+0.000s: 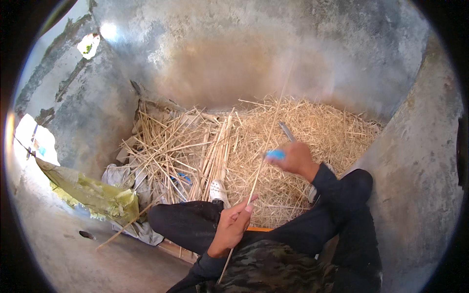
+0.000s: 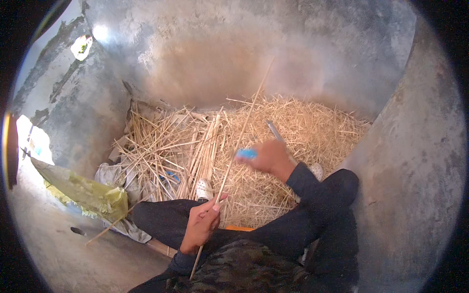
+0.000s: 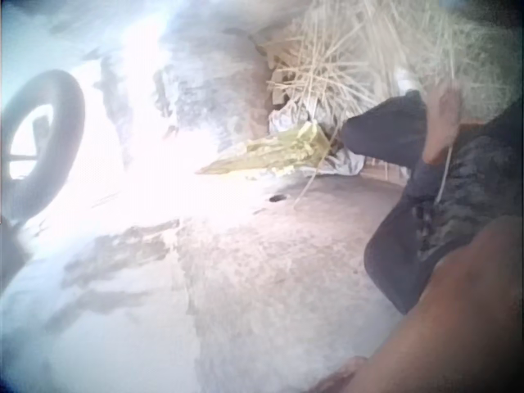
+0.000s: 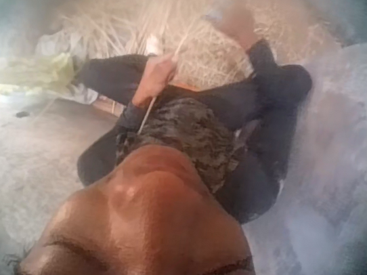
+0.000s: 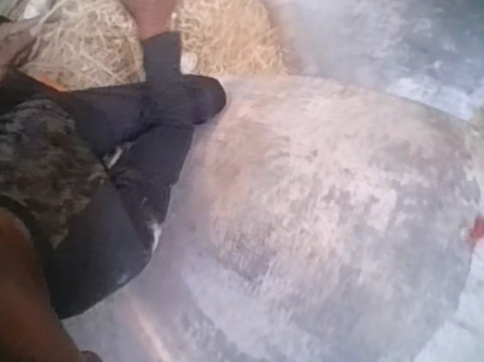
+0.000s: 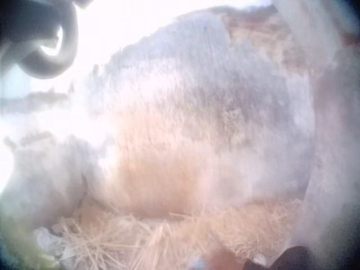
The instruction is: The person sits on the floor and uses a knife to shave a long, thin wooden stick. They hold the stick with their left hand and repeatedly scrape the blade along its length to remove the outer layer, creating wood shavings that fall onto the floor.
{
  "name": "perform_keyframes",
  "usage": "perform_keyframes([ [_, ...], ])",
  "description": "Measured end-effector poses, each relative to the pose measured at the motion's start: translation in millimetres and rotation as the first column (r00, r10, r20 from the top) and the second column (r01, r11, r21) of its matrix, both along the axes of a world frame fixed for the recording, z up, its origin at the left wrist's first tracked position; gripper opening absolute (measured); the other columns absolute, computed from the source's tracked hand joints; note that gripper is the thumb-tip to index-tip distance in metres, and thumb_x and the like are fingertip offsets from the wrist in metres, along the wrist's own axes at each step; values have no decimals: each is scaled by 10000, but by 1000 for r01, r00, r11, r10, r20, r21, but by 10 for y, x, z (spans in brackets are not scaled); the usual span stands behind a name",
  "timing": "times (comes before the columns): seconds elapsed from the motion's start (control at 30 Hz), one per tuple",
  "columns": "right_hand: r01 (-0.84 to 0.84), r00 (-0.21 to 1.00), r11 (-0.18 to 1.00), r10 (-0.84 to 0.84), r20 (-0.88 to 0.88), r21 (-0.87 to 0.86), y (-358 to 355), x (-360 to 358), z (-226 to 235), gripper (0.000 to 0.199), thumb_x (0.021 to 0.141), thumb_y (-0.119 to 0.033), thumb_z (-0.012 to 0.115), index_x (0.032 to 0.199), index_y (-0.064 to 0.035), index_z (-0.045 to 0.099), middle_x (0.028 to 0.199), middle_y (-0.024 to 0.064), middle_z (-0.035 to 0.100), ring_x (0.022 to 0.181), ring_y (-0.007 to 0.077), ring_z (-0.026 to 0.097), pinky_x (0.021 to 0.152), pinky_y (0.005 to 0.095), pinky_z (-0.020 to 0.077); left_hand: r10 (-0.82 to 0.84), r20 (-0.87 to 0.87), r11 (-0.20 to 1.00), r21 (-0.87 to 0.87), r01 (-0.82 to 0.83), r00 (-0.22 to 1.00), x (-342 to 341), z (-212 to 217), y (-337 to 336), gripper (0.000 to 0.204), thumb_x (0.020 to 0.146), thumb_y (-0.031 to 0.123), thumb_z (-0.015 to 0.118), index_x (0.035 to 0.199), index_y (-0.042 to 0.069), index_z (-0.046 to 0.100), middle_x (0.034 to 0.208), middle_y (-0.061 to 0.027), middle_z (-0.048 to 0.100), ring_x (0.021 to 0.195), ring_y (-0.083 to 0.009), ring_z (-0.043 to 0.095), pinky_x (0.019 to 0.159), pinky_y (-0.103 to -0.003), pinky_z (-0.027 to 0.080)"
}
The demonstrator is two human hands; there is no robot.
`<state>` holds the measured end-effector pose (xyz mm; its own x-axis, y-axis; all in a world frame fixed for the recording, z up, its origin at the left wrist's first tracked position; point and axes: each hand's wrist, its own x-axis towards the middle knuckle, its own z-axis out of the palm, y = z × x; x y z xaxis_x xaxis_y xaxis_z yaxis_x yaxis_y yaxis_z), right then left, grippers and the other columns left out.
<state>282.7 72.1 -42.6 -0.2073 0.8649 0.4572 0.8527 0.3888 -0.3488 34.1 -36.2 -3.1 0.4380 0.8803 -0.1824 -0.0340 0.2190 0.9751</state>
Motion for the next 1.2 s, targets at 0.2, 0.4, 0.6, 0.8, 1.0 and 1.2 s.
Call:
perform_keyframes([
  [0.2, 199, 974, 980, -196, -110, 22, 363, 224, -85, 764, 781, -775, 457, 537, -74, 640, 401, 104, 480, 365, 273, 523, 407, 407, 413, -28, -149, 996, 85, 41, 988, -92, 22, -172, 400, 993, 192, 475, 1330, -24, 483, 610, 100, 359, 530, -6, 289, 485, -200, 218],
  [0.4, -78, 995, 997, 77, 59, 23, -142, -90, 116, 765, 800, -770, 423, 653, -66, 683, 489, 109, 556, 490, 265, 594, 466, 408, 446, -13, -138, 998, 62, 22, 990, -93, 98, -196, 404, 994, 211, 476, 1332, -10, 487, 596, 100, 350, 518, -6, 292, 473, -203, 218],
  [0.6, 303, 952, 924, -283, 116, -234, 412, 374, 65, 766, 817, -762, 406, 680, -61, 682, 544, 148, 591, 508, 273, 607, 488, 420, 464, -73, -110, 997, 8, 75, 991, -69, 106, -224, 414, 993, 234, 479, 1328, -8, 490, 581, 98, 350, 507, -9, 289, 460, -203, 210],
  [0.8, 201, 980, 978, -200, 25, -53, 236, 329, 28, 798, 823, -784, 335, 615, -76, 639, 492, 96, 547, 474, 236, 573, 517, 424, 458, -106, -125, 993, 38, 112, 986, -96, 59, -281, 416, 993, 243, 481, 1319, -14, 495, 575, 99, 344, 510, -7, 292, 468, -200, 207],
  [1.0, 286, 957, 958, -285, -44, -2, 398, 618, 119, 773, 811, -780, 369, 564, -91, 616, 470, 96, 506, 432, 244, 506, 460, 416, 392, -95, -178, 992, 69, 109, 979, -112, 100, -332, 408, 990, 247, 486, 1302, -15, 514, 593, 92, 364, 531, -10, 300, 480, -199, 212],
  [1.2, 252, 966, 964, -246, -83, 78, 405, 522, 8, 769, 808, -804, 333, 553, -123, 585, 458, 48, 457, 412, 211, 462, 426, 389, 368, -115, -233, 980, 130, 148, 966, -155, 75, -355, 395, 984, 227, 505, 1297, -12, 524, 619, 72, 413, 557, -10, 338, 489, -205, 258],
])
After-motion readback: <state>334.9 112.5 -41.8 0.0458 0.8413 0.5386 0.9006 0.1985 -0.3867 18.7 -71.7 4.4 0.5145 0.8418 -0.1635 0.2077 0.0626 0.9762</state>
